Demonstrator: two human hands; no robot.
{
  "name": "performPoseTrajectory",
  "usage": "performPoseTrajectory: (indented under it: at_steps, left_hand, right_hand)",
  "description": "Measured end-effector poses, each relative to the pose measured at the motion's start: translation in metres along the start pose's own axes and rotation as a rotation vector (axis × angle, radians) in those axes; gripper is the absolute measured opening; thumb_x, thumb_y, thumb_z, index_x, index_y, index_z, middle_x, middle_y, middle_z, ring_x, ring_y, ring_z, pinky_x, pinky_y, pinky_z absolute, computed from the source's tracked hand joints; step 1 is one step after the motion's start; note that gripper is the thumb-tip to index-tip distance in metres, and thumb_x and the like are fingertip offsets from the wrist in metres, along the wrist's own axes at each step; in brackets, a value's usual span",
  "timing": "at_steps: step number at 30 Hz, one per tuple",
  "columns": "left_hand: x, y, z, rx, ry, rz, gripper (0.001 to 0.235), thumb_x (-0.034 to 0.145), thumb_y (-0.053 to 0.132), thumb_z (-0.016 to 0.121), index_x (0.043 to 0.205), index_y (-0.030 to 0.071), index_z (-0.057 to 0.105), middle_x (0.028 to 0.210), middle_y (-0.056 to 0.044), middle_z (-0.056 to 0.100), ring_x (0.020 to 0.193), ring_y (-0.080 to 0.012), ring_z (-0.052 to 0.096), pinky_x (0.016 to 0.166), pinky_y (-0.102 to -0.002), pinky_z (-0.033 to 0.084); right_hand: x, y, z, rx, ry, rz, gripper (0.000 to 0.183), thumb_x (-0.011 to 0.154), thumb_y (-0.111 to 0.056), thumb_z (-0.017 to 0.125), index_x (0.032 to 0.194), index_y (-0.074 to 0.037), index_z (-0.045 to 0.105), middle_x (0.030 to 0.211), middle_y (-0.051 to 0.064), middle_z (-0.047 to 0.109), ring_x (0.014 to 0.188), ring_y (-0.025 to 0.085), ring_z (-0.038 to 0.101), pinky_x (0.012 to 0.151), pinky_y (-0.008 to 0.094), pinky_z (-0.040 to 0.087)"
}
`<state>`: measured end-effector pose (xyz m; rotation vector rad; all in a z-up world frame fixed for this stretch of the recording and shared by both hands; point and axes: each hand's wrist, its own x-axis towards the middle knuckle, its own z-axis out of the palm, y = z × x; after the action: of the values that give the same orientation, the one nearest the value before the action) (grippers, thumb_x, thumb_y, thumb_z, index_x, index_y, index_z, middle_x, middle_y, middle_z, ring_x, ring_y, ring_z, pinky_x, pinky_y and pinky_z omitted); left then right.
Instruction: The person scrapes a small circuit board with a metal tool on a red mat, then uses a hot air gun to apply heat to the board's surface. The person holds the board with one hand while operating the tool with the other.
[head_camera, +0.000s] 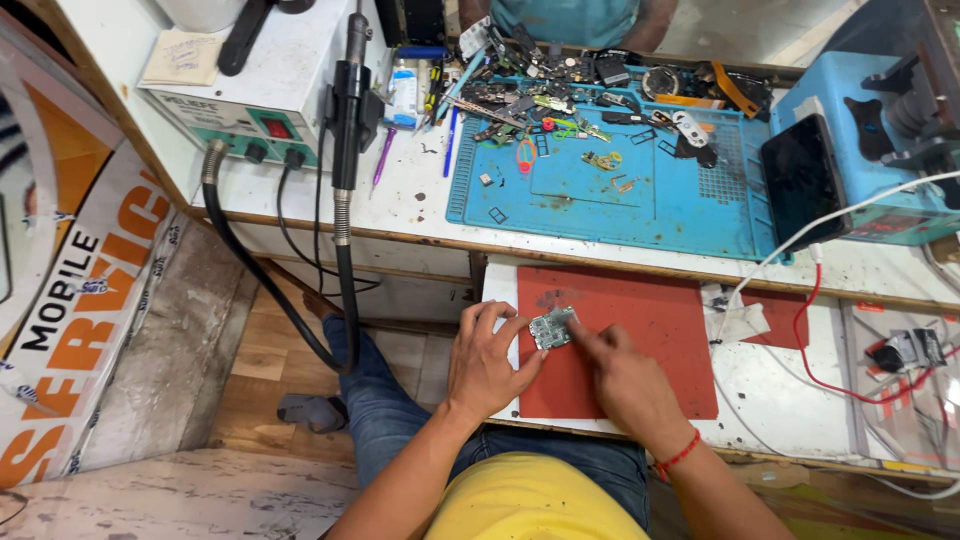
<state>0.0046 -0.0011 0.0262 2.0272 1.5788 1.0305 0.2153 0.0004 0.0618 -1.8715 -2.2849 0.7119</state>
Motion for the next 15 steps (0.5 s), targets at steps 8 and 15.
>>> performPoseTrajectory:
  at_steps: [8, 15]
  left_hand:
    - [-0.001, -0.002, 0.002, 0.025, 0.004, 0.017, 0.041, 0.073, 0.027, 0.084, 0.108, 0.01, 0.073, 0.116, -0.008, 0.059, 0.118, -0.0328, 0.051, 0.093, -0.046, 0.05]
    - [-0.005, -0.007, 0.008, 0.01, 0.021, 0.019, 0.041, 0.074, 0.028, 0.084, 0.109, 0.01, 0.072, 0.117, -0.007, 0.059, 0.119, -0.0327, 0.05, 0.094, -0.046, 0.05]
  right_hand:
    - [-0.001, 0.005, 0.003, 0.034, 0.027, -0.085, 0.061, 0.088, -0.003, 0.05, 0.144, -0.026, 0.056, 0.109, 0.015, 0.064, 0.079, 0.042, 0.068, 0.068, 0.052, 0.056]
    - [-0.001, 0.011, 0.008, 0.046, 0.085, -0.101, 0.053, 0.094, -0.008, 0.053, 0.143, -0.025, 0.057, 0.108, 0.014, 0.065, 0.081, 0.04, 0.068, 0.067, 0.051, 0.055]
